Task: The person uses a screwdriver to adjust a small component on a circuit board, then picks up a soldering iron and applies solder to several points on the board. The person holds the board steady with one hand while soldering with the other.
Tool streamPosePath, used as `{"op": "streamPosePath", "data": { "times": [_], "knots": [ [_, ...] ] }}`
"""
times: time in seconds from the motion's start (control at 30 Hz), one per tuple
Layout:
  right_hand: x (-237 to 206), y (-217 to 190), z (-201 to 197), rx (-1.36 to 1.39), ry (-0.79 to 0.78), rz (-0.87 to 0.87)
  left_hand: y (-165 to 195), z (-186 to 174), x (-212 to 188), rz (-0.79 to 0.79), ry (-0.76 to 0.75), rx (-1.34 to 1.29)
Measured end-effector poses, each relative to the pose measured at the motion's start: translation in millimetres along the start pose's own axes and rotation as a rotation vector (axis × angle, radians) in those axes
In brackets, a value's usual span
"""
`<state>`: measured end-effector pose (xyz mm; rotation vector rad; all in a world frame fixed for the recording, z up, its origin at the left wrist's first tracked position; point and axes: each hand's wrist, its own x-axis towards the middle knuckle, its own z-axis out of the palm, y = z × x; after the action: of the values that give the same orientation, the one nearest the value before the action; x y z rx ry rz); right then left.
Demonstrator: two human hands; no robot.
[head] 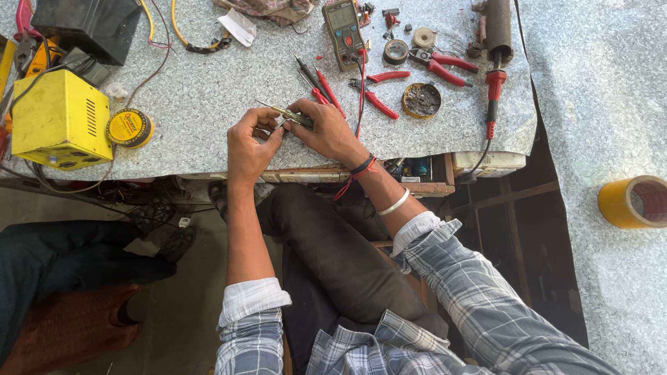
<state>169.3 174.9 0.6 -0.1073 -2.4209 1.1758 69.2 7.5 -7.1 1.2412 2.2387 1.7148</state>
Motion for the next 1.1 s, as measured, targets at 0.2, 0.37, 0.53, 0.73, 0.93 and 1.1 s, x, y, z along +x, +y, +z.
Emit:
{"op": "streamPosePath", "data": {
  "times": [0.2,0.37,0.53,0.73,0.93,1.1],
  "knots": [
    [1.3,0.1,-0.1,0.004,0.001,-0.012,-1.8,-0.6,0.2,-0.006,0.006,0.009],
    [0.6,-0.7,0.2,0.007,-0.006,0.010,-3.4,0.3,0.2,-0.013,0.002,0.003],
    [0.7,-1.9,-1.2,0.009,-0.003,0.004,-1.0,0.0,0.7,-0.017,-0.001,0.003],
    [1.2,-2.3,-2.3,0.001,0.009,-0.012,2.6,-0.7,1.4,-0.017,0.003,-0.001],
    [-3.6,-0.4,-0.2,0.010,0.013,-0.017,2.5,1.0,-3.3,-0.011,0.004,-0.006],
    [-4.1,1.3,0.2,-0.004,0.012,-0.014,1.1,2.0,-4.7,0.003,0.011,-0.010]
  ]
}}
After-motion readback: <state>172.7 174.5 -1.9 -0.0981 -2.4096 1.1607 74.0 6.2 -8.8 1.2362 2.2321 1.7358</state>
